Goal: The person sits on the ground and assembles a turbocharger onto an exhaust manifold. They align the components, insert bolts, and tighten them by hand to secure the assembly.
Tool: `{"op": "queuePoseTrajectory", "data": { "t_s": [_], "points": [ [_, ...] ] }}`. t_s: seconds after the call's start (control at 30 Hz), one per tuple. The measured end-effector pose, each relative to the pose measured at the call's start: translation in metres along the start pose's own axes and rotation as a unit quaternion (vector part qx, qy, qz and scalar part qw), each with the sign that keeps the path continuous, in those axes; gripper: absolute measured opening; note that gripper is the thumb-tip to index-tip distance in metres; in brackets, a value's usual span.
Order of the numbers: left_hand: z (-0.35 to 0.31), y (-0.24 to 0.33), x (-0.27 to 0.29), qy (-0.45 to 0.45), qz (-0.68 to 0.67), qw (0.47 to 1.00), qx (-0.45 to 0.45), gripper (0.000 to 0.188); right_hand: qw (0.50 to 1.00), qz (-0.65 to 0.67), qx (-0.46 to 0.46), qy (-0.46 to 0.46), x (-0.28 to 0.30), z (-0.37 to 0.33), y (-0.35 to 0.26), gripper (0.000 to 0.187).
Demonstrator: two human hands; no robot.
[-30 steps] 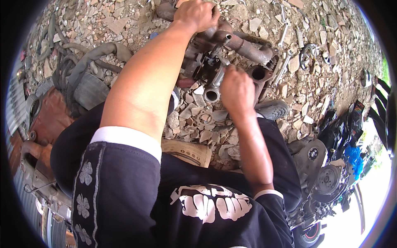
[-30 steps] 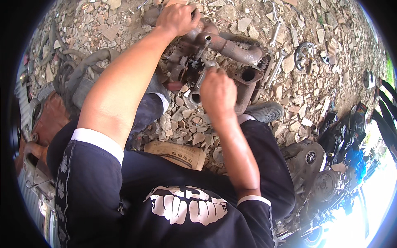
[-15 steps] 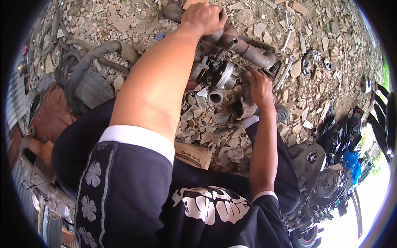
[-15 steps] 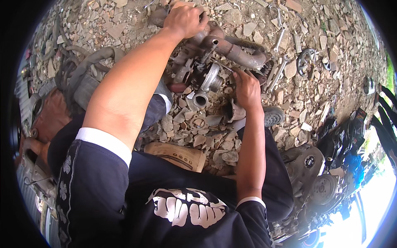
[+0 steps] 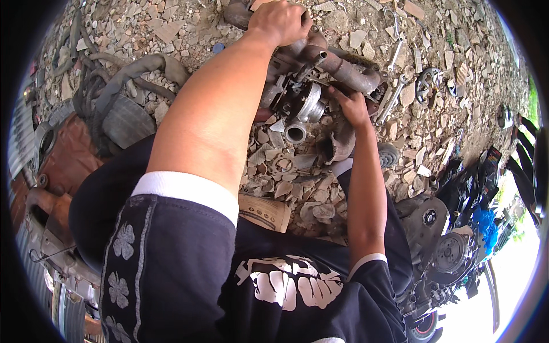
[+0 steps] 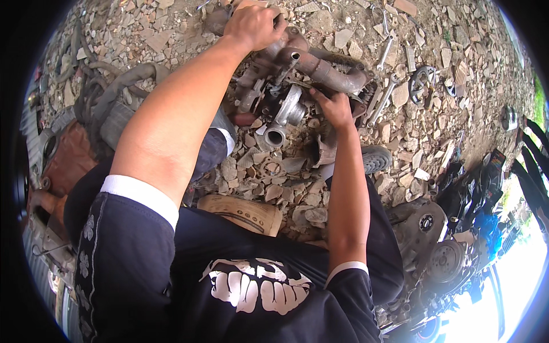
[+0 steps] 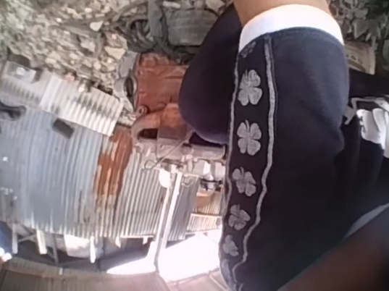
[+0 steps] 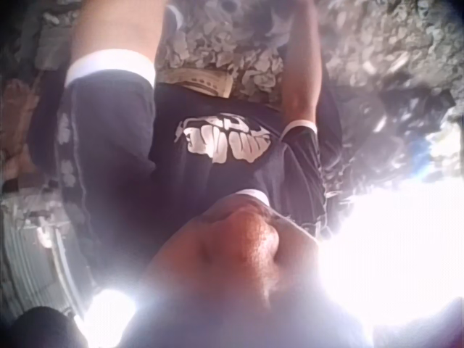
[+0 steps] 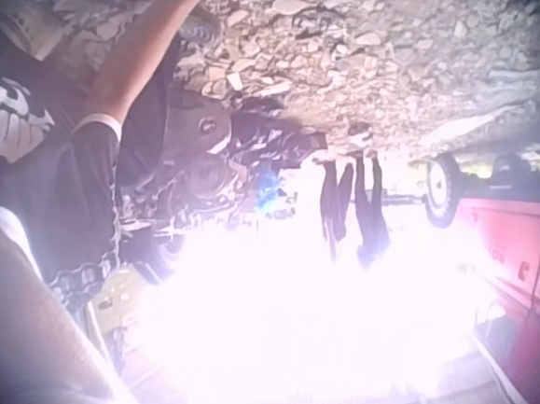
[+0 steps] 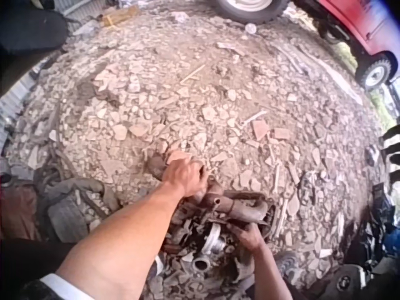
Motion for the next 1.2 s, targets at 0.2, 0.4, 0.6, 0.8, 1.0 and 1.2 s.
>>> {"op": "queuePoseTrajectory", "data": {
  "t_s": [0.2, 0.4, 0.6, 0.8, 1.0, 1.2],
  "points": [
    [-0.001, 0.0, 0.0, 0.025, 0.002, 0.999, -0.02, 0.04, 0.966, -0.258, 0.002, 0.016, 0.008, -0.017, -0.089, 0.038],
    [0.0, -0.002, -0.011, 0.069, 0.046, 0.994, -0.072, 0.04, 0.948, -0.311, -0.03, 0.06, -0.045, -0.047, -0.166, 0.028],
    [0.001, -0.006, -0.014, 0.07, 0.025, 0.996, -0.056, 0.039, 0.968, -0.25, -0.025, 0.025, -0.02, -0.053, -0.163, 0.035],
    [0.005, 0.001, -0.019, 0.054, 0.026, 0.996, -0.061, 0.038, 0.967, -0.228, -0.039, 0.103, -0.004, -0.056, -0.197, 0.032],
    [0.001, -0.002, -0.005, 0.023, 0.0, 1.0, -0.011, 0.038, 0.98, -0.161, -0.088, 0.082, 0.032, -0.055, -0.141, 0.029],
    [-0.001, -0.002, -0.001, 0.032, -0.046, 0.998, -0.001, 0.037, 0.991, -0.034, -0.075, 0.101, 0.027, -0.051, -0.067, 0.036]
  ]
}}
Point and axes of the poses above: each hand's wrist, its own z-axis towards the middle knuckle, its own x-axis out of the back of the hand, y = z × x, the point moved 5 cm from there along z, towards the middle knuckle, and after that the axes turned 10 degrees about x, right-handed, at the moved point
